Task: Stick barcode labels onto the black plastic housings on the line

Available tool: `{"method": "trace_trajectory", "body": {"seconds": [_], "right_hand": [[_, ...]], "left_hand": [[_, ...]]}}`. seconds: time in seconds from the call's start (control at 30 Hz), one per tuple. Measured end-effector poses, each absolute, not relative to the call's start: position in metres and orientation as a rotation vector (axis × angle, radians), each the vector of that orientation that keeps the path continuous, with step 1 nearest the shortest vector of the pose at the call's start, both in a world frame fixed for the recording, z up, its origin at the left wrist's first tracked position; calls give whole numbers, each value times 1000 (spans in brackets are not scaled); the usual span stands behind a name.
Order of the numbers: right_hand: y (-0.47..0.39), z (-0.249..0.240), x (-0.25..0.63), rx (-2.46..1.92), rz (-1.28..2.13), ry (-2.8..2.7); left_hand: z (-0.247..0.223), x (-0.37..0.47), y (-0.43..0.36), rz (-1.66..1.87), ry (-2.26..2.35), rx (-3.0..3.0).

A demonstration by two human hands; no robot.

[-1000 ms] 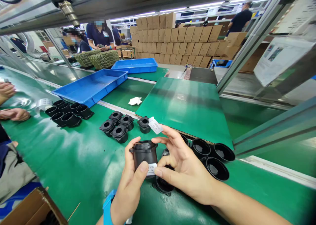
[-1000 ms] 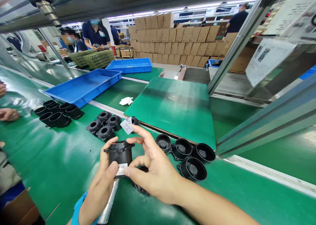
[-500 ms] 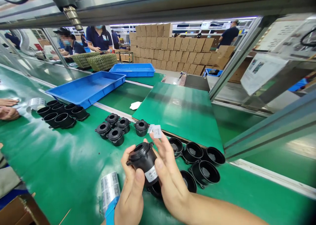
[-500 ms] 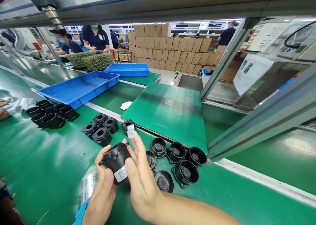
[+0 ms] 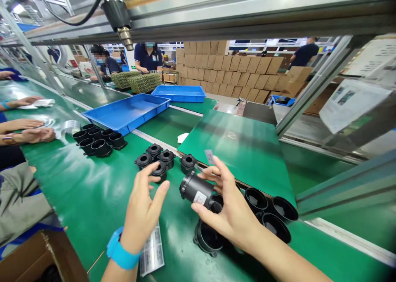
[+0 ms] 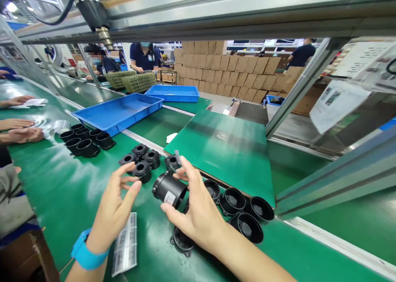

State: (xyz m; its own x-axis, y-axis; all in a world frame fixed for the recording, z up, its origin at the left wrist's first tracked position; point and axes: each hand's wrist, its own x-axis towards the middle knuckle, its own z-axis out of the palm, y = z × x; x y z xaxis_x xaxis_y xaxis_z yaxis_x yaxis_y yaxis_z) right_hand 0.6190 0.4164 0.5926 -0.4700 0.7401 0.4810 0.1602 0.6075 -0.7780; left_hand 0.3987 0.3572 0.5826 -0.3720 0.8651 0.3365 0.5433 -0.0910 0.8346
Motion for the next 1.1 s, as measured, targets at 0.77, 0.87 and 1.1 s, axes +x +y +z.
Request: {"method": "trace_trajectory", "body": {"seconds": [0.77, 0.87, 1.1], "right_hand": [[430, 598, 637, -745, 935, -2186], [428, 602, 637, -712, 1167, -2102], [428, 601, 634, -635, 1528, -1873]], "left_hand": [[567, 386, 381, 1474, 1876, 1430], [572, 399, 377, 1467, 1753, 1370], [567, 424, 373, 1458, 1360, 1062]]}}
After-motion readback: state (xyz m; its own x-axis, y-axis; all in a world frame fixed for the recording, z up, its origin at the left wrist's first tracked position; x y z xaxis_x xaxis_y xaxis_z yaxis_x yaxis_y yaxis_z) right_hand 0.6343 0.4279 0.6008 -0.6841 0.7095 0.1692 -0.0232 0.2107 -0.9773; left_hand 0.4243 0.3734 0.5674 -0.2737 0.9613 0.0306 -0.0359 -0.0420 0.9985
